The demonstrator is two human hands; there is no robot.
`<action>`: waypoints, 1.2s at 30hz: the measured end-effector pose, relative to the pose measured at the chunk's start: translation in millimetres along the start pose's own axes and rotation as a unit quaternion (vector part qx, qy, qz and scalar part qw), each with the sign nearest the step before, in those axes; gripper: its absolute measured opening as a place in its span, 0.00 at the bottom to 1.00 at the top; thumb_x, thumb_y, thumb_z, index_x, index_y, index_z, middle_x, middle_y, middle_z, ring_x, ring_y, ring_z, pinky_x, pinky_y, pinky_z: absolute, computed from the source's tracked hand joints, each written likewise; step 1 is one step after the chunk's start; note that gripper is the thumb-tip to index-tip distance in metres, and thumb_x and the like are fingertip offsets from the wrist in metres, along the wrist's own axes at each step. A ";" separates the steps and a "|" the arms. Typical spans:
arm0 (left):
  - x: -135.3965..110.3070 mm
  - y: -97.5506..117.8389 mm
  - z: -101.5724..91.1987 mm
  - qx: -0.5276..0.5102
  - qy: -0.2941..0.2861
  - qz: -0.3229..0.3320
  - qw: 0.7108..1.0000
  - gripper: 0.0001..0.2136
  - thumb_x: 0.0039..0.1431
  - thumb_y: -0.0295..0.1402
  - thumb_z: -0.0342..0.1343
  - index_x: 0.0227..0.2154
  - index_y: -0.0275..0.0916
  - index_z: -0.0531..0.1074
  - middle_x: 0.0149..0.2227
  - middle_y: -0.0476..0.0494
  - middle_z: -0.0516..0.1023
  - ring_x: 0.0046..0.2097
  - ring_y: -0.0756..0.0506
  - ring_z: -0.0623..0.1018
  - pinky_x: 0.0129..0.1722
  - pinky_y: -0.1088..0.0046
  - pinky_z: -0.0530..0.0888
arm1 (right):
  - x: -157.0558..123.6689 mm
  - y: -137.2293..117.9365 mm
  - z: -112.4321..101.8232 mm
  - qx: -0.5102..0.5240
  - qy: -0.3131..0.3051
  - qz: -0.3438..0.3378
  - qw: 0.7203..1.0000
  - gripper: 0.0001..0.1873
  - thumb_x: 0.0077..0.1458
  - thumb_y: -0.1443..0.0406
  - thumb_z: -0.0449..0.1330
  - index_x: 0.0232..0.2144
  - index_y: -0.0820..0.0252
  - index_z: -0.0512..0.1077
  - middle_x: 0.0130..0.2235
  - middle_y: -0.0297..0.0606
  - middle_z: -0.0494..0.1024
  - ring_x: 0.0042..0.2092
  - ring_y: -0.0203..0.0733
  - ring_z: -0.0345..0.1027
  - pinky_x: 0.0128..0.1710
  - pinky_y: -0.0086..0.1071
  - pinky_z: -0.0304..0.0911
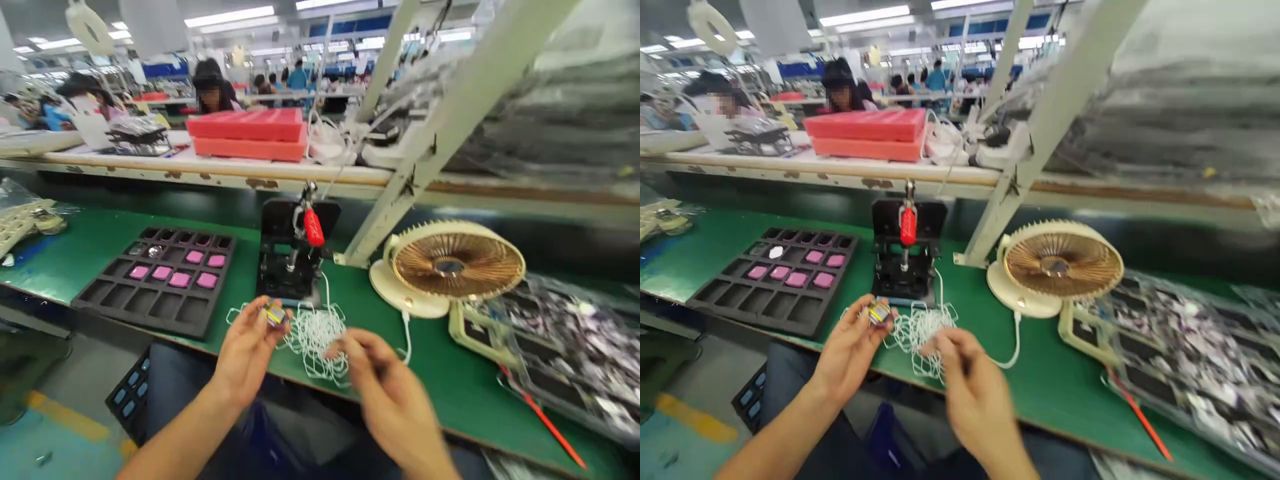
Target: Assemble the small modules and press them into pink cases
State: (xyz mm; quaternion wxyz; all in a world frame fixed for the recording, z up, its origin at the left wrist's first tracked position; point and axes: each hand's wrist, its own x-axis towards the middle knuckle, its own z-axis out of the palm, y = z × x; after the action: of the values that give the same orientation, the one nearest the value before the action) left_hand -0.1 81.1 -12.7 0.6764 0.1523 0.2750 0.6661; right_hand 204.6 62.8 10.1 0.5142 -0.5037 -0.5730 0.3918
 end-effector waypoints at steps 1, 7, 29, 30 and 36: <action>0.7 0.7 4.2 0.006 0.001 0.012 1.000 0.14 0.60 0.36 0.74 0.47 0.40 0.84 0.52 0.36 0.85 0.55 0.35 0.85 0.53 0.62 0.81 | -4.2 3.0 19.3 0.037 -0.013 0.027 0.999 0.25 0.69 0.42 0.62 0.44 0.57 0.76 0.34 0.40 0.81 0.25 0.35 0.59 0.25 0.30 0.62; -4.6 -0.1 0.5 0.073 0.002 0.108 0.991 0.10 0.68 0.38 0.67 0.48 0.42 0.84 0.53 0.38 0.85 0.49 0.40 0.86 0.47 0.65 0.84 | -6.0 11.3 90.7 0.251 -0.047 0.138 0.957 0.26 0.65 0.40 0.66 0.41 0.56 0.70 0.32 0.35 0.79 0.20 0.26 0.43 0.18 0.26 0.43; -12.8 -26.0 -29.7 0.194 -0.071 0.266 0.942 0.17 0.65 0.36 0.69 0.55 0.44 0.82 0.57 0.36 0.75 0.60 0.33 0.81 0.58 0.54 0.82 | -23.3 9.3 93.5 0.476 -0.087 0.282 0.829 0.26 0.56 0.47 0.77 0.28 0.61 0.73 0.15 0.18 0.53 0.17 0.23 0.34 0.16 0.20 0.37; -12.9 -27.0 -30.9 0.196 -0.072 0.269 0.940 0.17 0.65 0.36 0.69 0.55 0.44 0.82 0.57 0.36 0.75 0.61 0.32 0.80 0.58 0.54 0.82 | -23.6 10.9 92.9 0.476 -0.088 0.282 0.828 0.26 0.56 0.47 0.77 0.28 0.61 0.73 0.15 0.18 0.52 0.17 0.23 0.34 0.16 0.20 0.37; -10.7 -36.8 -39.6 0.189 -0.067 0.254 0.946 0.18 0.64 0.39 0.70 0.55 0.45 0.83 0.57 0.34 0.76 0.59 0.30 0.82 0.55 0.53 0.83 | -27.4 35.1 95.5 0.419 -0.103 0.264 0.862 0.29 0.57 0.41 0.74 0.30 0.59 0.73 0.16 0.19 0.54 0.17 0.24 0.35 0.17 0.22 0.38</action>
State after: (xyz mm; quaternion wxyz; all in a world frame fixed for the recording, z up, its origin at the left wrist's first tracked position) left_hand 7.7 61.8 -63.7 0.4601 0.3867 0.3017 0.7401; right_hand 115.7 49.1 -44.9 0.4918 -0.3297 -0.2499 0.7661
